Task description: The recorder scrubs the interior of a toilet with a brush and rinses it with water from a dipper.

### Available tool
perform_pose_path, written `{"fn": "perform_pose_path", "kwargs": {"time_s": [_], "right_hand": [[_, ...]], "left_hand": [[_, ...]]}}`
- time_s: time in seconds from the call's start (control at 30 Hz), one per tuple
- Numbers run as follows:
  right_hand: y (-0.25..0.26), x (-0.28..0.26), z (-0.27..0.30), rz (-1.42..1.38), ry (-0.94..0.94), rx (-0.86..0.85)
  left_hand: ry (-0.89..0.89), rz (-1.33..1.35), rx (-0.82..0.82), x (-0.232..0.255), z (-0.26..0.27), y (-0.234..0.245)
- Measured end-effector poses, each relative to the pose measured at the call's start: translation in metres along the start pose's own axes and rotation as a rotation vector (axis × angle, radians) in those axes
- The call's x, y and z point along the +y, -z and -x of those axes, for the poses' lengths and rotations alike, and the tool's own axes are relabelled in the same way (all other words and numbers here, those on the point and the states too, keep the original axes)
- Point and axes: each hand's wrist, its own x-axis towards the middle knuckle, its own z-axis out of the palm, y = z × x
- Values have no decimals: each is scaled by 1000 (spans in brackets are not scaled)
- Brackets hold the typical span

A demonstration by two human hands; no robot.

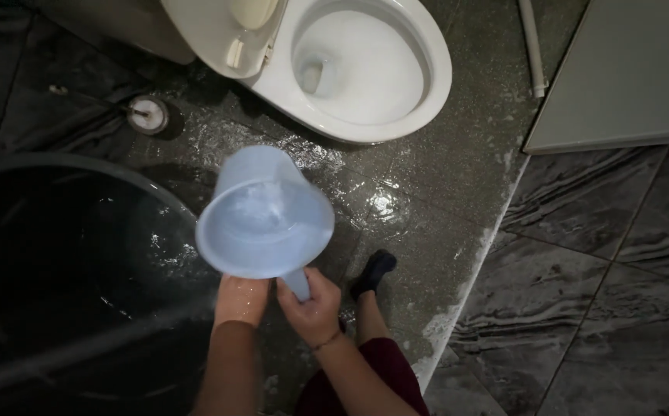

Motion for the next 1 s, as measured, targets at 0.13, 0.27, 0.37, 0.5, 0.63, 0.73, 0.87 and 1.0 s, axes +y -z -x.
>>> {"fn": "perform_pose_path", "kwargs": {"time_s": [0.13,0.27,0.37,0.5,0.63,0.73,0.87,1.0], "right_hand": [[27,11,20,-376,-408,-43],[60,30,1,-674,-890,1],[87,120,1,-676,-893,44],[114,165,-53,-491,-948,-41],[127,194,-86,-117,-960,12],[136,174,-101,70,-841,136],[161,159,-108,-307,-608,394],[177,119,-91,-685,-629,455]], "left_hand": [[-144,-176,-126,-7,14,-15],[-98,-212,-143,5,4,2],[-131,-128,-5,8,5,6],[-264,-192,174,4,6,6],[-166,-140,20,-1,9,-4],[-138,-136,2,2,7,-2],[-101,-100,7,6,4,-1],[23,-142,-196,6,5,4]]}}
